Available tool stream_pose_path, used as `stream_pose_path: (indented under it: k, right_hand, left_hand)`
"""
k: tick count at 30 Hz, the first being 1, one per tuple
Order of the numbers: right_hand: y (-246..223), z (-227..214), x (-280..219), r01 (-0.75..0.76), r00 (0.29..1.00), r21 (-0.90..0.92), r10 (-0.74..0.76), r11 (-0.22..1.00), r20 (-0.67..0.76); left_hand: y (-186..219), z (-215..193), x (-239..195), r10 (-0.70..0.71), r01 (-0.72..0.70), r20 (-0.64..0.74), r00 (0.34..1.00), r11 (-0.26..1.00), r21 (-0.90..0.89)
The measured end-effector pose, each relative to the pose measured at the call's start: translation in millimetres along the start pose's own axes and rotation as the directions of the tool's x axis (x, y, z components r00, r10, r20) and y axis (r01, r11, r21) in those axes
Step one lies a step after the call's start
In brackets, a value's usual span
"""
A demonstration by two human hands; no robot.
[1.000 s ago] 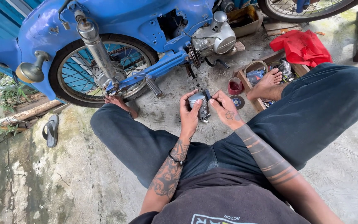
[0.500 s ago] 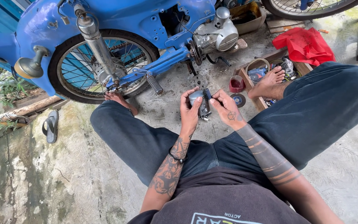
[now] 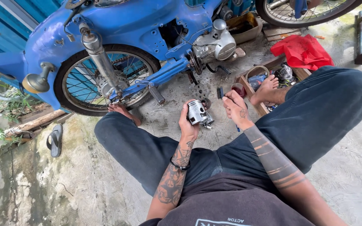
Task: Cleaning the ring grooves of a motorcycle piston using a small hand tool to remove carbon buildup.
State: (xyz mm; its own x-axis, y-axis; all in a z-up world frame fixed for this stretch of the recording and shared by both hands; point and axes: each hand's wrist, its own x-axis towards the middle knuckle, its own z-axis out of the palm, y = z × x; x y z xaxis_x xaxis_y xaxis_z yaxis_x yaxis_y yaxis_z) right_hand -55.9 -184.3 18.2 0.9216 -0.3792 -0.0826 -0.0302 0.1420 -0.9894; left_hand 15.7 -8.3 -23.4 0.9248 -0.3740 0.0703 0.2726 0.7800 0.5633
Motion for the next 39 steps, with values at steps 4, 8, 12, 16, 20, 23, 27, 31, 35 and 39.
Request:
stream_pose_path:
  k: [4, 8, 12, 16, 20, 23, 27, 31, 35, 39]
  right_hand:
    - [0, 12, -3, -0.046, 0.998, -0.021, 0.047, 0.999, 0.052]
    - [8, 14, -3, 0.048, 0.994, -0.144, -0.033, 0.988, 0.106]
    - [10, 10, 2, 0.17, 0.979, -0.208, -0.141, 0.963, 0.147]
    - [20, 5, 7, 0.241, 0.969, -0.201, -0.222, 0.95, 0.109]
    - [8, 6, 4, 0.144, 0.989, -0.09, -0.142, 0.985, 0.031]
    - [6, 7, -7, 0.024, 1.0, -0.016, -0.023, 1.0, 0.019]
    - [4, 8, -3, -0.017, 0.997, 0.115, 0.009, 0.993, 0.071]
    - [5, 8, -7, -0.009, 0.996, 0.143, -0.005, 0.99, 0.094]
    - [9, 11, -8, 0.158, 0.979, 0.021, -0.16, 0.987, 0.129]
    - [-7, 15, -19, 0.348, 0.932, -0.253, -0.303, 0.903, 0.198]
  left_hand:
    - [6, 3, 1, -0.044, 0.037, -0.061, 0.997, 0.993, -0.116]
    - [15, 7, -2, -0.061, 0.057, -0.067, 0.996, 0.996, -0.068]
    - [11, -1, 4, -0.078, 0.071, -0.109, 0.991, 0.996, -0.062]
    - [13, -1, 5, -0.039, 0.044, -0.163, 0.986, 0.999, 0.027]
    - [9, -2, 4, -0.126, 0.135, -0.195, 0.973, 0.99, 0.037]
    - [0, -2, -6, -0.248, 0.247, -0.201, 0.948, 0.969, -0.03]
    - [9, 17, -12, -0.354, 0.334, -0.148, 0.924, 0.932, -0.143]
    - [9, 16, -12, -0.383, 0.365, -0.128, 0.915, 0.92, -0.146]
    - [14, 15, -11, -0.373, 0.367, -0.078, 0.925, 0.927, -0.077]
    - [21, 14, -11, -0.315, 0.315, -0.038, 0.948, 0.949, 0.006]
